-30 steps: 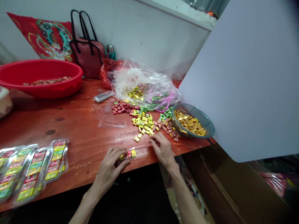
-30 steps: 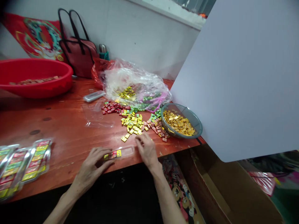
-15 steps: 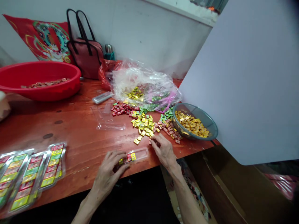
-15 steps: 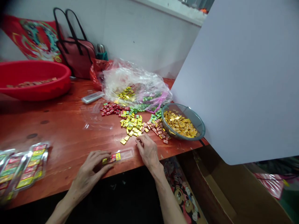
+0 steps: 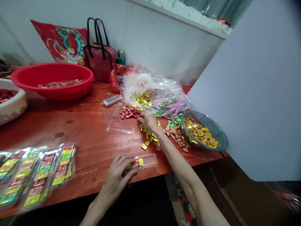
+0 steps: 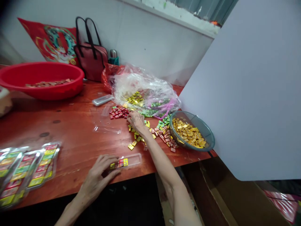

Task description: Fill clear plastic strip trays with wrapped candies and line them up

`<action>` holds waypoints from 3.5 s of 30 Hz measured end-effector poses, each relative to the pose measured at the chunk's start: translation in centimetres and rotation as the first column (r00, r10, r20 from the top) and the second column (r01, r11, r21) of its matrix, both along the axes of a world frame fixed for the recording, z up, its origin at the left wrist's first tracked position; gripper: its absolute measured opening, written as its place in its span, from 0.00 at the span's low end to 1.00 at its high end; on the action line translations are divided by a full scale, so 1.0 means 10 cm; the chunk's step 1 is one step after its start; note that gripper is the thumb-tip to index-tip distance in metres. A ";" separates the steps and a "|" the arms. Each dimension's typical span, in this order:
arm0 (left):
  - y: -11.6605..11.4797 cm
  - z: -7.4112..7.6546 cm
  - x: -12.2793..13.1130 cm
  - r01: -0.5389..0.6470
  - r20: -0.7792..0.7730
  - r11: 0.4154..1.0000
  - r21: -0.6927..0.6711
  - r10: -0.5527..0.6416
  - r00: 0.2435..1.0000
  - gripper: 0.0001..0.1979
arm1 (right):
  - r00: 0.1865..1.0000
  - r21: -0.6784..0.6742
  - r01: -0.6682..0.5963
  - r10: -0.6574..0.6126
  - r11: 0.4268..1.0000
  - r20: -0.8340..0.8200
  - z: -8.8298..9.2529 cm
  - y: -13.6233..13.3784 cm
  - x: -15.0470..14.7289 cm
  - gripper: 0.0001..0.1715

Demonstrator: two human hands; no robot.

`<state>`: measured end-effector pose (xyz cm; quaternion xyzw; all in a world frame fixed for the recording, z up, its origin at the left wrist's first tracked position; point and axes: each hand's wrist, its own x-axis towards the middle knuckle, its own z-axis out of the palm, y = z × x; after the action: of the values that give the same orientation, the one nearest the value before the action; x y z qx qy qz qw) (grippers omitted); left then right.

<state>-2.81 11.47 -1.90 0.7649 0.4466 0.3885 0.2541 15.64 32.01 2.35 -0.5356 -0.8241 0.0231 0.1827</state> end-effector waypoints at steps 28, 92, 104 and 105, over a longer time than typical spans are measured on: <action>-0.01 0.05 0.02 -0.008 -0.002 0.999 -0.041 0.008 1.000 0.14 | 0.364 -0.252 -0.424 -0.091 0.870 -0.927 0.11 -1.20 0.34 0.14; -0.02 0.13 0.04 -0.030 -0.032 0.999 -0.034 0.029 0.999 0.14 | 0.721 -0.273 -0.292 0.023 0.917 -0.693 -0.06 -1.81 0.41 0.09; -0.02 0.11 0.04 -0.036 -0.017 0.999 -0.006 0.036 0.999 0.13 | 0.900 -0.098 -0.165 0.109 0.981 -0.421 -0.20 -1.94 0.15 0.11; -0.02 0.11 0.04 -0.033 -0.019 0.999 -0.005 0.033 0.999 0.13 | 0.886 -0.099 -0.181 0.119 0.978 -0.448 -0.18 -1.95 0.17 0.10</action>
<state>-2.38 11.29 -0.81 0.7604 0.4627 0.3843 0.2451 17.29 12.53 0.51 -0.4623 -0.7969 0.2145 0.3242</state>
